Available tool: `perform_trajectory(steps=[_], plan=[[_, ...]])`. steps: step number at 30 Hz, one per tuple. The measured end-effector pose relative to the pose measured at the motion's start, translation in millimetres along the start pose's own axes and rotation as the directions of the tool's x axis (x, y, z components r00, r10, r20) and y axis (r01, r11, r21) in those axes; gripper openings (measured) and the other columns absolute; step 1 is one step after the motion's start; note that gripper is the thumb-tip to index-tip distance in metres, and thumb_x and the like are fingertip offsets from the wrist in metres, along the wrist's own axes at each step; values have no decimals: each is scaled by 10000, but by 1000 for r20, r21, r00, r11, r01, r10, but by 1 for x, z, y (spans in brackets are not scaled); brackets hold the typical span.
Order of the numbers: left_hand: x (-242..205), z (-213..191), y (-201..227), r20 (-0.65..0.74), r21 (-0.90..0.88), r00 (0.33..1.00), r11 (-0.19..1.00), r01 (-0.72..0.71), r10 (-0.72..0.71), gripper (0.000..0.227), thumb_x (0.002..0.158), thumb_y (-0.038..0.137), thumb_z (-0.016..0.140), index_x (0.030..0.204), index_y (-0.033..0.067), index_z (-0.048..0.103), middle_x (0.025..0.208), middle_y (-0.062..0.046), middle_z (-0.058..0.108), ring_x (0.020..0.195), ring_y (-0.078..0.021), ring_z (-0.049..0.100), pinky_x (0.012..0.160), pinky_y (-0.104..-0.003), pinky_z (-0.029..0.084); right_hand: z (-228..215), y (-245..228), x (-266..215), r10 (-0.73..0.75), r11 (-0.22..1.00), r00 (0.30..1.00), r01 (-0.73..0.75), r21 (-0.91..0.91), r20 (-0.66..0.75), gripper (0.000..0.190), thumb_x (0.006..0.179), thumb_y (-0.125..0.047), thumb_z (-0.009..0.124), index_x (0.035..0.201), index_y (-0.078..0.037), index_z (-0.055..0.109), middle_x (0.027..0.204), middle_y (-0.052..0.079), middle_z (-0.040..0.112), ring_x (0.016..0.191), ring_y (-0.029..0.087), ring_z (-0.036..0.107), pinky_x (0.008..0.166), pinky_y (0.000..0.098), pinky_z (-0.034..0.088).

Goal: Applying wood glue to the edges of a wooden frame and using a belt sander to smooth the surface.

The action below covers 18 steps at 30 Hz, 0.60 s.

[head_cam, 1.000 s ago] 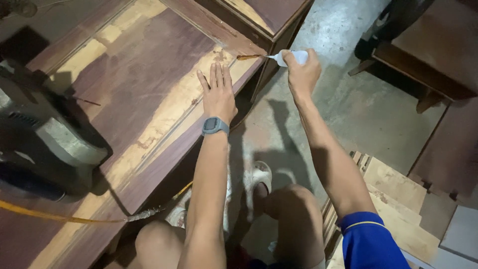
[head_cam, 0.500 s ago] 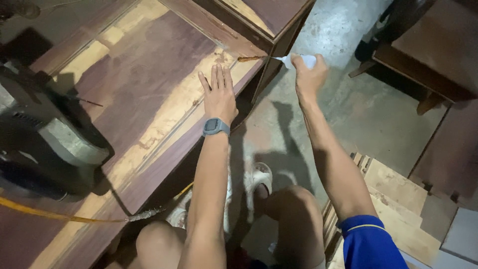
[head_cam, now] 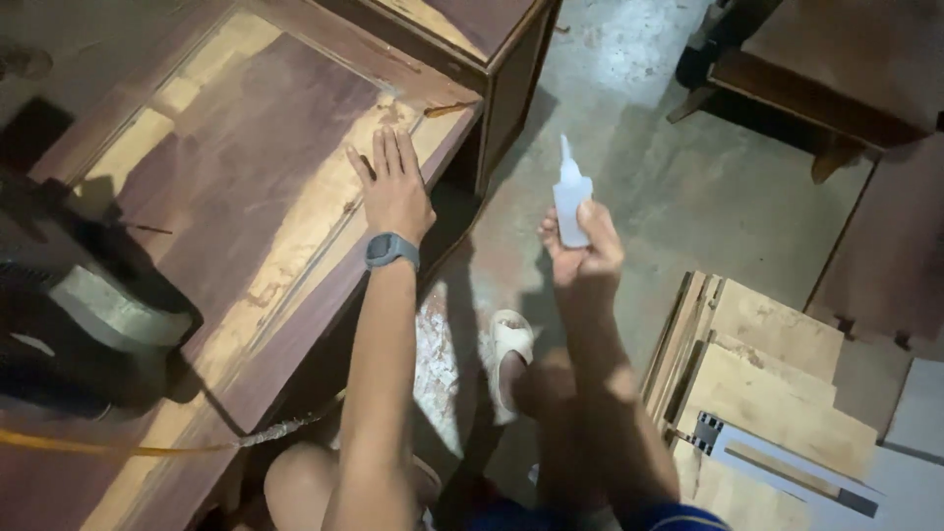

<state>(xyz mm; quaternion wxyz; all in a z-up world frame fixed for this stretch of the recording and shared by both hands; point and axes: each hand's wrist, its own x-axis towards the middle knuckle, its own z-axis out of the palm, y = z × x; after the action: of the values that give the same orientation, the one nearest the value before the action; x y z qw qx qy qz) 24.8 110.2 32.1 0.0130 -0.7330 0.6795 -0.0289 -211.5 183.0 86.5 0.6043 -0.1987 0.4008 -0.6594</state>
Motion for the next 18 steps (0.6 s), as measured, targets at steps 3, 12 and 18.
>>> perform_trajectory(steps=[3, 12, 18], plan=[[-6, -13, 2, -27, -55, 1000, 998, 12, -14, 1034, 842, 383, 749, 1630, -7, 204, 1689, -237, 240, 1577, -368, 172, 1232, -703, -34, 10, -4, -31, -73, 996, 996, 71, -51, -45, 439, 938, -249, 685, 1256, -37, 469, 1012, 159, 626, 947, 224, 643, 930, 384, 514], [33, -24, -24, 16, -183, 997, 981, -70, 74, 948, 927, 724, 380, 1607, 65, 328, 1672, -157, 318, 1546, -321, 303, 1178, -725, 189, 22, 3, -34, -265, 954, 962, 251, -163, -73, 547, 863, -330, 788, 1236, -84, 471, 1046, 149, 605, 940, 209, 602, 906, 387, 515], [86, -5, -32, -2, -47, 963, 962, -269, 269, 668, 1065, 557, 241, 1660, 254, 221, 1704, -49, 287, 1568, -262, 272, 1205, -713, 108, 22, 8, -23, -345, 927, 936, 328, -182, -74, 439, 852, -282, 799, 1157, -88, 548, 957, 122, 592, 878, 199, 590, 873, 419, 514]])
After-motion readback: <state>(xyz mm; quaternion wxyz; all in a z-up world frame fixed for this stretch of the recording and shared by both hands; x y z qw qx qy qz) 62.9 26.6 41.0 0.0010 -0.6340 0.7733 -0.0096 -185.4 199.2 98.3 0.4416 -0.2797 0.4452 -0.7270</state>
